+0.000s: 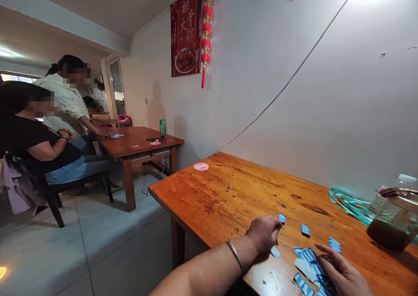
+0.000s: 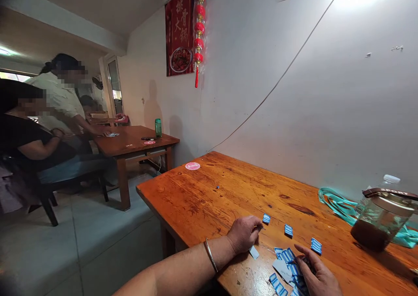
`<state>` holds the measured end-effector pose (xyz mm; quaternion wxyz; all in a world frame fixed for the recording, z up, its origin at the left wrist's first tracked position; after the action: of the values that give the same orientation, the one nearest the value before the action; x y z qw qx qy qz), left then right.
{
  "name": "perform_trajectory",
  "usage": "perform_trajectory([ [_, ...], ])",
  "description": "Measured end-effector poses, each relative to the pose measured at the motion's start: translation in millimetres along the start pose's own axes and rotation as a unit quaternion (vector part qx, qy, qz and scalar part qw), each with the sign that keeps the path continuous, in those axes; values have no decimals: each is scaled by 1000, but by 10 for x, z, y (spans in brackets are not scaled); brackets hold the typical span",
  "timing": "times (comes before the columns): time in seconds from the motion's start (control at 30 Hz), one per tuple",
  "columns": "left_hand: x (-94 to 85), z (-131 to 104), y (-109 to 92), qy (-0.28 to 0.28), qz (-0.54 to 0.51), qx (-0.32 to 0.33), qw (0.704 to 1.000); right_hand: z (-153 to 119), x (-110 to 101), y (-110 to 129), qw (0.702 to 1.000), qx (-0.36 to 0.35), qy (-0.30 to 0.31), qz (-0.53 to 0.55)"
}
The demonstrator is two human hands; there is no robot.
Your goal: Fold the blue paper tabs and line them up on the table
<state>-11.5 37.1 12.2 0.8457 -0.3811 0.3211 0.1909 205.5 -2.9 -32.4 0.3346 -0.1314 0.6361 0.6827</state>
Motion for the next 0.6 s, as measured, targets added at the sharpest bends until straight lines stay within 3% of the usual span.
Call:
perform_trajectory([
  [0.2, 48, 60, 11, -17, -77, -27, 997, 25, 1, -45, 1000, -9, -7, 20],
  [0.37, 94, 211, -89, -39, -177, -24, 983, -28, -2, 98, 998, -32, -10, 49],
  [0.6, 10, 190, 88, -81, -196, -61, 975, -92, -57, 247, 989, -33, -47, 137],
])
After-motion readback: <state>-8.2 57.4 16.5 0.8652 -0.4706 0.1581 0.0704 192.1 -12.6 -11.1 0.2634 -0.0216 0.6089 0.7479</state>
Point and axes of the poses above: each hand's wrist, its own z-axis towards the middle knuckle, its own x-axis out of the palm, y = z × x, the point moved 7 cm from there along z, towards the middle knuckle
